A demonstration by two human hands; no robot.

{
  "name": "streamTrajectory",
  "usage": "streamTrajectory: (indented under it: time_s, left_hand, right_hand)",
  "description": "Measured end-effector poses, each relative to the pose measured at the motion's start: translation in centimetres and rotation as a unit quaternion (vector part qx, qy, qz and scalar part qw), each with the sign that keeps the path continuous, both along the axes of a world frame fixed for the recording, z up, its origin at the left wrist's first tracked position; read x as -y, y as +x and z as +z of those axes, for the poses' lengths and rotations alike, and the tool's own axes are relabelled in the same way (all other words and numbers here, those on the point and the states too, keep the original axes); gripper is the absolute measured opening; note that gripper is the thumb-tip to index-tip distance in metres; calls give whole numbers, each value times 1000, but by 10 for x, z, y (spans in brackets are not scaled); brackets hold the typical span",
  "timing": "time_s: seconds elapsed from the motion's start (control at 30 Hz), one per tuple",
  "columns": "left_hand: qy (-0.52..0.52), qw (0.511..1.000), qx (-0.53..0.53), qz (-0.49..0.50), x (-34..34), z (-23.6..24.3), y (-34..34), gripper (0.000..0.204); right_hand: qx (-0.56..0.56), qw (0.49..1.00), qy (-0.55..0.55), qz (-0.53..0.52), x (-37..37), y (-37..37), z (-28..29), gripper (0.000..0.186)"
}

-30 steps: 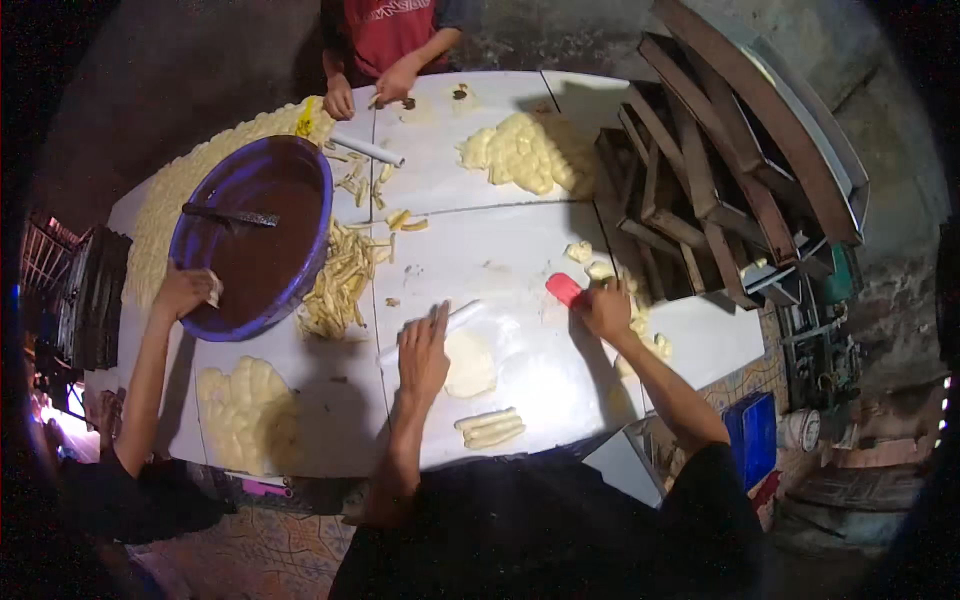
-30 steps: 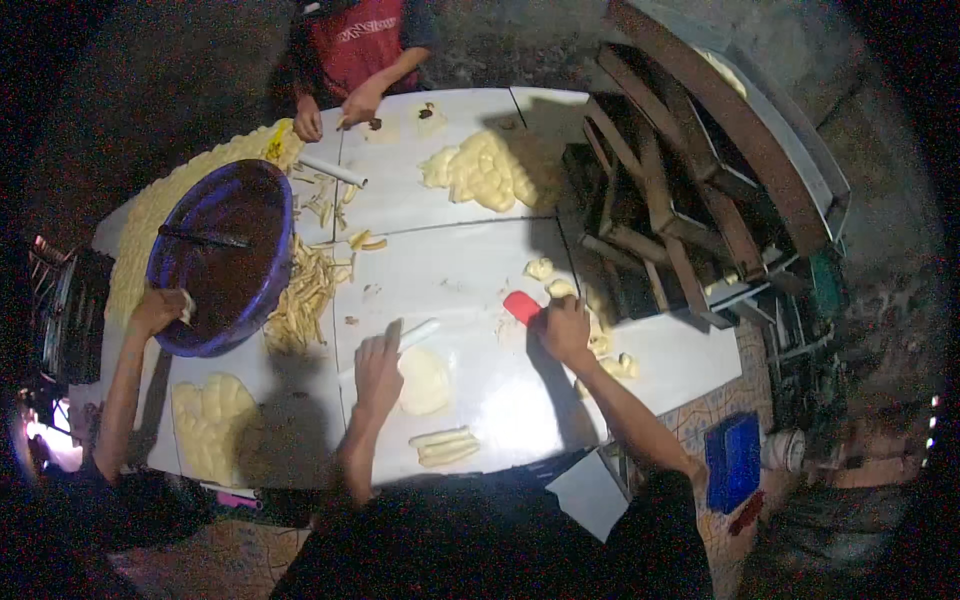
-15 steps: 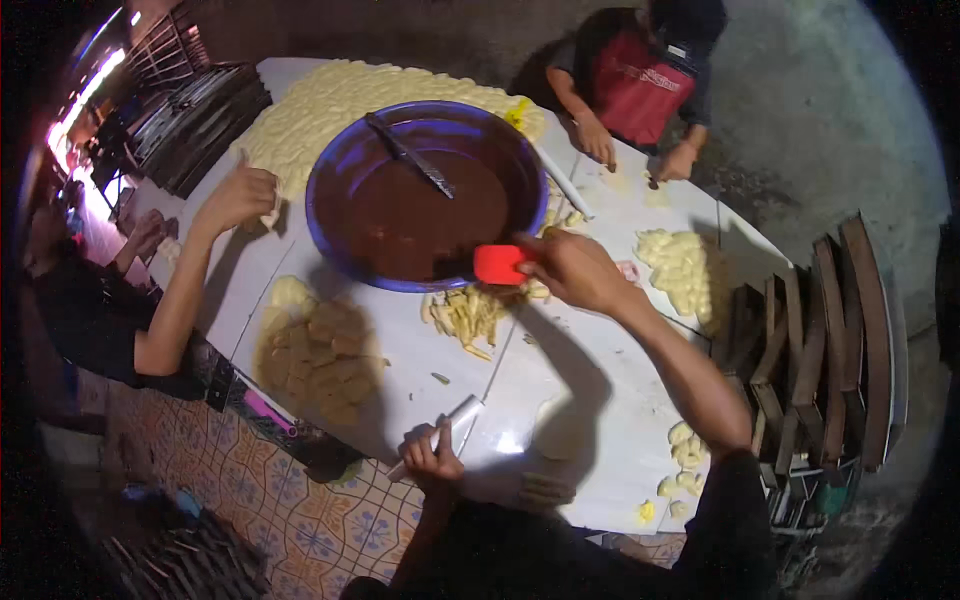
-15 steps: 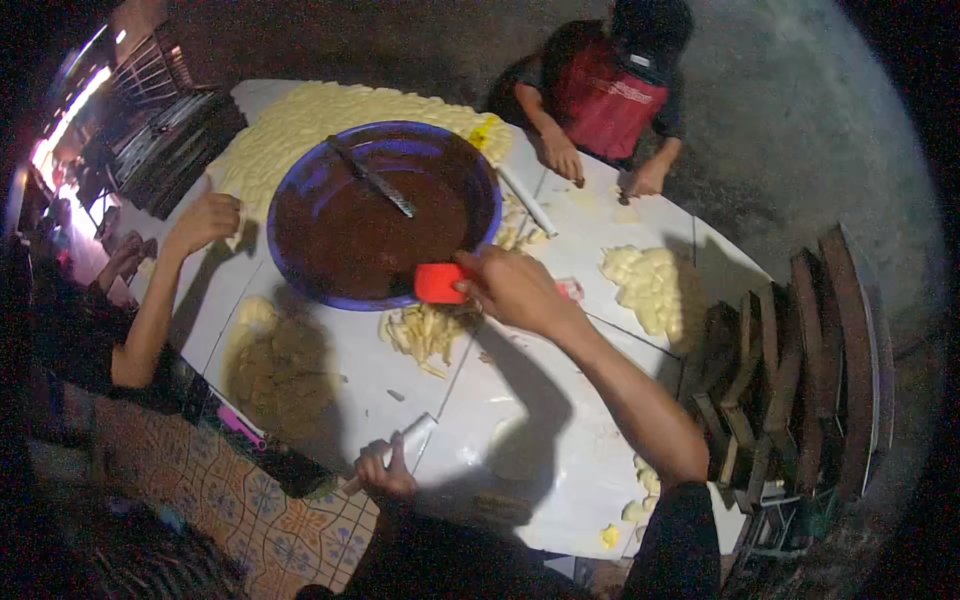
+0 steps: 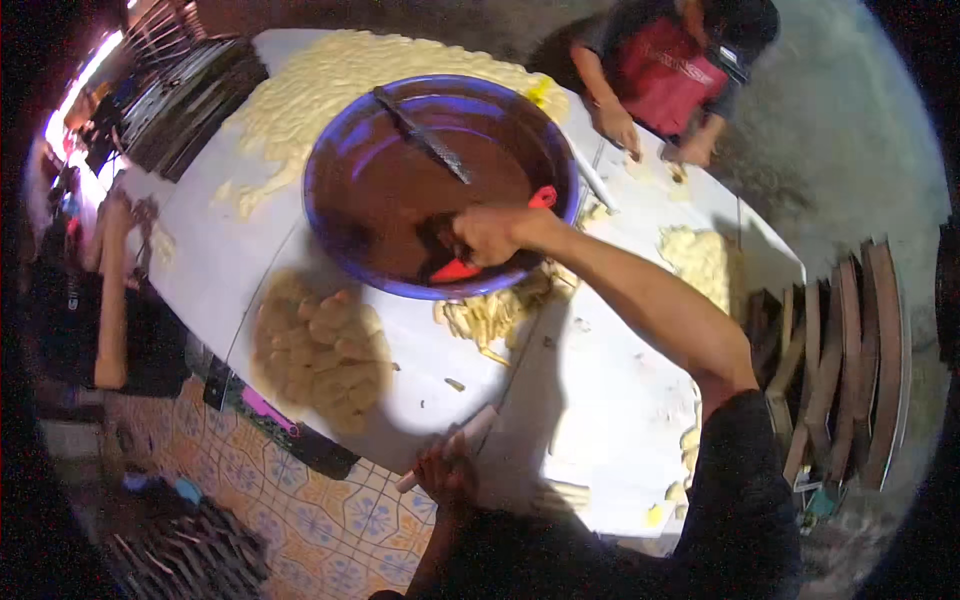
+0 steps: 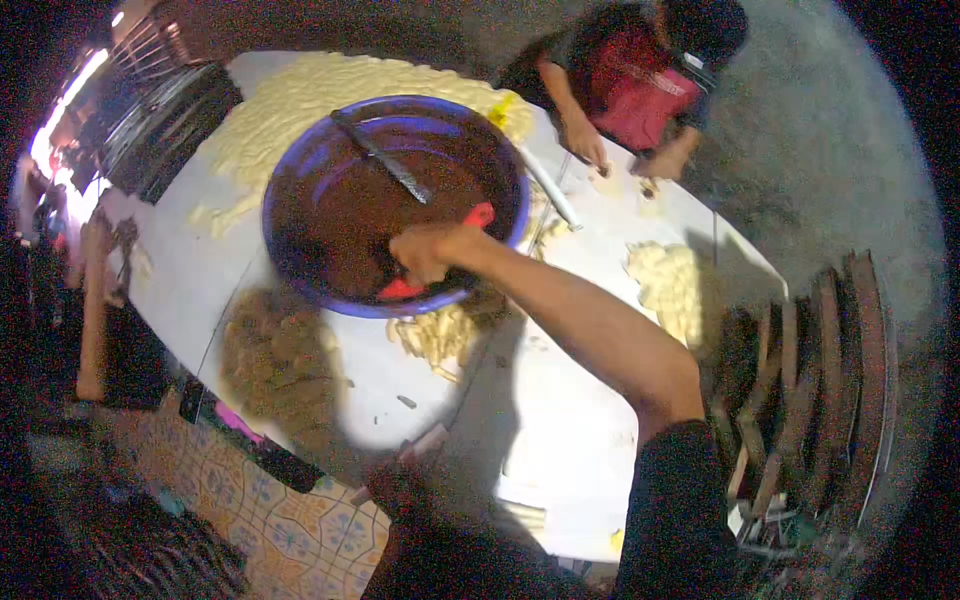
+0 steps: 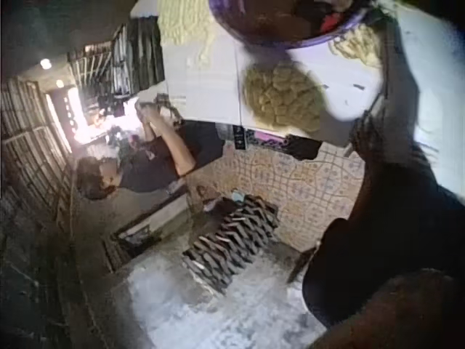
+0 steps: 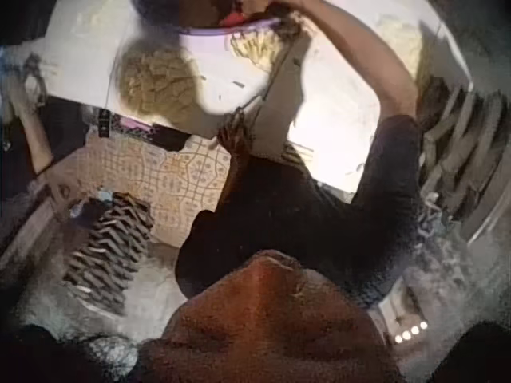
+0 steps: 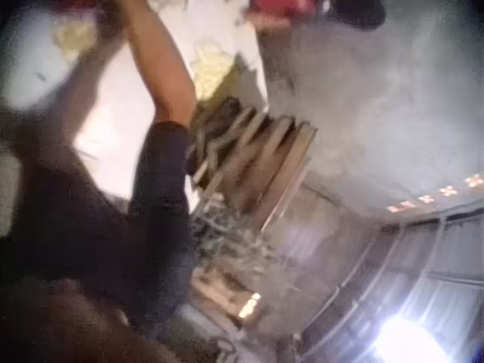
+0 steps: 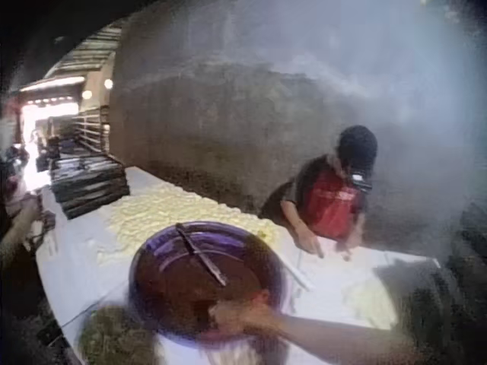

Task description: The person flattens dough portions with a roller, applies chocolate filling using a spatula, places banana pieces onto the dough, rolls the dough up, and arranges the filled rolls onto a baking tray.

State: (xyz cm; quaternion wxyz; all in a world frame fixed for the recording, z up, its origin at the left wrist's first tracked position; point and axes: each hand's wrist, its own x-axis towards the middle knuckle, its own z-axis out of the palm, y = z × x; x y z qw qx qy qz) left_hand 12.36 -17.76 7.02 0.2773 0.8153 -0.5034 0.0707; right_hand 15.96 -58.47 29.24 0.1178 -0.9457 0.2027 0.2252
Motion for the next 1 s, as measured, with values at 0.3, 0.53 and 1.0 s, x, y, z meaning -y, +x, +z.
streamTrajectory:
  time_s: [0.3,0.53,1.0]
  left_hand:
    - [-118,977,172,-51,-20,-52,31,35]
    - [-32,997,37,-52,5,16,1,41]
    - [-31,999,8,-44,-10,-50,27,40]
  right_hand:
    - [99,984,123,-86,-130,-190,34,19]
    - [198,829,179,-492,-310,-327,-84,48]
    - [243,866,116,-421,-344,-374,-81,43]
